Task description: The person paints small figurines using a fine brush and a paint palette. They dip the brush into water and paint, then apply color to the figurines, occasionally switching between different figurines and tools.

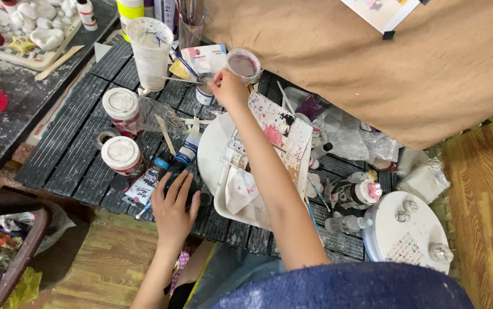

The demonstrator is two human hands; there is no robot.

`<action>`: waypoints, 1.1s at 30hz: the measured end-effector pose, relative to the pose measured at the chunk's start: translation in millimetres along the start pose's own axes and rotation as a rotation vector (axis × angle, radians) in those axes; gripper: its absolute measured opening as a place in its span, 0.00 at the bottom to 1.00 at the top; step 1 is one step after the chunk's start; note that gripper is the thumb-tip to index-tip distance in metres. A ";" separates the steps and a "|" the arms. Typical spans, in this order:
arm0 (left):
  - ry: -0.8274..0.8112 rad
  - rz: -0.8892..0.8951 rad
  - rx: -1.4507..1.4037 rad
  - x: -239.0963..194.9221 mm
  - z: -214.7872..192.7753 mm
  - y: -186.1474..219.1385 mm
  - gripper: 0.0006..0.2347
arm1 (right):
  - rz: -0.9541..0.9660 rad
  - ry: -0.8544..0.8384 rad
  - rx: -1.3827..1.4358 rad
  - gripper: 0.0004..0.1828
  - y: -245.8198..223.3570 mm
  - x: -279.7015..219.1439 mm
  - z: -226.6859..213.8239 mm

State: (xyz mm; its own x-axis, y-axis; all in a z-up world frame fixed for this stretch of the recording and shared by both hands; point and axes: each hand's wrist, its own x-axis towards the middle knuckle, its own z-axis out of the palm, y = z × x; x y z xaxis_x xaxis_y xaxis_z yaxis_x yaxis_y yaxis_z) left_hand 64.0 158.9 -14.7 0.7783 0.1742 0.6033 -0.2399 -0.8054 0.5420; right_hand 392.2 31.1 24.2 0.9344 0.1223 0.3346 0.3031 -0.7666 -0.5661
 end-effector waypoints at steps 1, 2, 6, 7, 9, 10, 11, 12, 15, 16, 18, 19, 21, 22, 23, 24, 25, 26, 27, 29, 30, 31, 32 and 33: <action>-0.002 0.002 0.002 0.7 0.3 0.2 0.17 | 0.000 0.052 0.001 0.13 -3.8 2.8 1.0; -0.009 0.006 0.004 0.3 -0.4 -0.2 0.17 | 0.003 0.104 0.003 0.14 -7.6 2.9 1.4; -0.001 -0.006 -0.008 -1.5 3.1 -0.6 0.17 | -0.015 0.154 0.001 0.11 -11.3 -4.5 -9.7; -0.001 -0.006 -0.006 -2.4 3.6 -0.6 0.17 | -0.063 0.112 -0.045 0.12 -9.4 -8.5 -14.7; -0.006 -0.012 -0.005 -1.1 3.6 1.6 0.17 | -0.128 0.070 -0.085 0.15 -14.1 -13.5 -27.3; -0.015 -0.018 -0.005 -1.0 2.3 2.1 0.17 | -0.144 0.069 -0.077 0.17 -14.2 -17.4 -34.5; -0.024 -0.024 -0.005 -0.9 1.3 3.3 0.17 | -0.159 0.067 -0.070 0.19 -12.8 -21.7 -43.3; -0.029 -0.020 0.019 0.3 0.3 4.8 0.17 | -0.186 0.106 -0.063 0.20 -9.4 -26.8 -54.7; -0.049 -0.009 0.131 2.1 -6.8 12.3 0.17 | -0.110 0.125 0.091 0.20 10.4 -57.3 -102.3; -0.048 -0.010 0.193 3.3 -9.3 16.9 0.16 | 0.009 0.066 0.227 0.19 19.8 -72.7 -125.7; -0.044 -0.009 0.227 4.8 -12.2 30.1 0.15 | -0.258 0.004 0.672 0.12 40.9 -115.6 -171.7; -0.041 -0.006 0.199 4.7 -12.4 38.2 0.14 | 0.057 0.059 0.664 0.10 52.8 -156.2 -193.8; -0.056 0.017 0.095 12.1 -5.2 53.5 0.14 | 0.152 0.203 0.615 0.05 66.7 -226.3 -212.3; -0.085 0.046 0.019 19.6 1.3 58.1 0.15 | 0.103 0.195 0.646 0.04 72.8 -261.0 -215.4; -0.114 0.075 -0.057 27.9 10.3 62.5 0.15 | 0.006 0.201 0.631 0.03 77.1 -293.4 -214.0; -0.154 0.091 -0.064 37.7 21.1 65.1 0.17 | 0.126 0.217 0.511 0.04 79.7 -323.6 -212.0; -0.194 0.107 -0.071 49.4 34.2 65.8 0.19 | 0.247 0.230 0.390 0.06 80.5 -346.9 -207.0; -0.239 0.119 -0.023 58.3 47.0 65.3 0.21 | 0.268 0.250 0.349 0.10 80.7 -363.7 -202.4; -0.285 0.131 0.024 68.8 61.0 62.7 0.23 | 0.290 0.269 0.309 0.14 78.7 -377.2 -197.9; -0.422 0.058 0.038 98.9 94.6 56.1 0.26 | 0.274 0.273 0.234 0.22 74.3 -388.0 -196.3; -0.414 0.054 0.031 111.5 109.3 51.9 0.26 | 0.245 0.263 0.204 0.26 69.9 -391.3 -196.1; -0.406 0.050 0.024 121.5 122.8 47.9 0.26 | 0.216 0.253 0.175 0.30 66.1 -391.4 -197.1; -0.437 -0.012 0.007 133.1 135.5 44.3 0.25 | 0.208 0.233 0.123 0.32 63.5 -386.1 -198.0; -0.468 -0.075 -0.009 143.7 146.9 40.7 0.25 | 0.201 0.213 0.072 0.34 61.4 -380.4 -199.3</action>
State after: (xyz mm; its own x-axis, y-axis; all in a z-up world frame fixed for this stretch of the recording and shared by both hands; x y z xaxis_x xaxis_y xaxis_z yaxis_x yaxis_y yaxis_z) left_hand 251.4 67.9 8.1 0.9709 -0.0439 0.2353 -0.1766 -0.7950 0.5804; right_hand 18.1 -188.1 12.3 0.9190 -0.1679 0.3567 0.1360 -0.7142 -0.6866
